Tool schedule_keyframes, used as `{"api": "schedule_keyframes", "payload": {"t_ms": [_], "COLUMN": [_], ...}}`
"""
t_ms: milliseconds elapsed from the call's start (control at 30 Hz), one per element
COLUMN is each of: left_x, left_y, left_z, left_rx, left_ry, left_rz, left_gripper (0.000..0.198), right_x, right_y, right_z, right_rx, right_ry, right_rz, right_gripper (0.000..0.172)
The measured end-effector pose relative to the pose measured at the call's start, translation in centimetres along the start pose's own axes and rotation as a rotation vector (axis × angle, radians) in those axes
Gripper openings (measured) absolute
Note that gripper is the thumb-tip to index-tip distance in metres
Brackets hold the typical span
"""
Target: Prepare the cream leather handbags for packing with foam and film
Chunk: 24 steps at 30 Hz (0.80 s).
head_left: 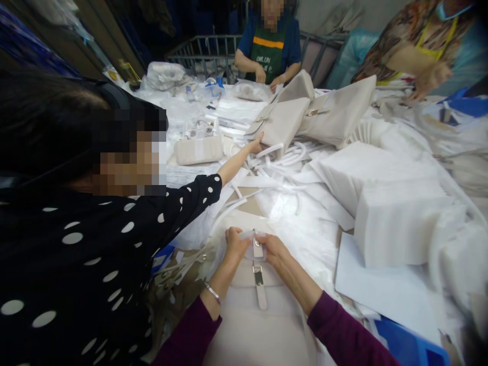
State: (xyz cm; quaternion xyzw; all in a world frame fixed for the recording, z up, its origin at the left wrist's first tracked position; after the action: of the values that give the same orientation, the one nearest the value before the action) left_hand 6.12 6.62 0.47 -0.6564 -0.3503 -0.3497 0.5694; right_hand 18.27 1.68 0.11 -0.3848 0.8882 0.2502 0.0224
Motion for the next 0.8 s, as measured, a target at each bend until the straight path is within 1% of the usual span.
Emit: {"api": "schedule_keyframes", "payload": {"t_ms": [33,67,100,167,200,233,267,333,400,433,567,667,733,800], "left_x": [-0.2,-0.4,-0.4,-0.1,0.2,0.5,0.7,0.8,0.6,0.4,0.1,0.2,0.8,2.6], "left_y": [-0.4,-0.6,-0.8,-1.0,-1.0,-1.0,-0.9,-0.4,0.3,0.7,1.8,1.7,1.3,0.8], "left_z": [0.2,0.3,0.3,-0.2,-0.6,-0.9,-1.2,-1.5,-1.7,-1.6,-1.0,-0.9,-1.3,-1.2], "left_rx": [-0.035,-0.118,-0.237,-0.482,-0.555,-0.580,-0.562,-0.461,-0.363,-0.332,-0.288,-0.261,-0.245,-0.236], "left_ry": [-0.058,-0.133,-0.215,-0.353,-0.392,-0.410,-0.413,-0.404,-0.385,-0.376,-0.382,-0.396,-0.394,-0.377], "left_rz": [-0.028,-0.077,-0.139,-0.287,-0.361,-0.431,-0.488,-0.550,-0.564,-0.562,-0.532,-0.453,-0.411,-0.388], "left_gripper": [0.029,0.025,0.023,0.032,0.036,0.037,0.037,0.032,0.027,0.024,0.011,0.005,0.007,0.014], "right_x": [0.0,0.0,-0.1,-0.2,-0.3,-0.5,-0.6,-0.8,-1.0,-1.0,-1.4,-1.8,-2.2,-2.7], "right_y": [-0.1,-0.2,-0.4,-0.6,-0.7,-0.8,-0.8,-1.0,-1.2,-1.3,-1.8,-2.0,-2.1,-2.2], "right_z": [0.1,0.1,0.2,0.3,0.3,0.3,0.3,0.3,0.4,0.4,0.7,1.0,1.3,1.5], "right_rx": [0.003,0.006,0.009,0.014,0.018,0.023,0.031,0.058,0.100,0.125,0.224,0.265,0.297,0.345], "right_ry": [0.001,0.005,0.011,0.021,0.020,0.015,0.005,-0.024,-0.057,-0.075,-0.145,-0.190,-0.233,-0.289], "right_rz": [0.005,0.006,0.004,-0.012,-0.025,-0.040,-0.059,-0.101,-0.146,-0.167,-0.240,-0.293,-0.341,-0.415], "right_gripper": [0.011,0.011,0.011,0.010,0.010,0.009,0.008,0.010,0.015,0.019,0.032,0.039,0.042,0.043]}}
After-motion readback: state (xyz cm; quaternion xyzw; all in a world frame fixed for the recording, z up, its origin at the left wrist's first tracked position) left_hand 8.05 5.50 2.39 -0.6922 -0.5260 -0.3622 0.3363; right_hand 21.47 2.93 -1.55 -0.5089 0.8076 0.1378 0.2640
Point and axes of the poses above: each hand's wrist, its own z-axis towards the middle knuckle, its own y-axis out of the palm, x = y × z, the point moved 3 cm from there along z, towards the middle knuckle, and after that the axes turned 15 degrees about y, right-handed, at the moved point
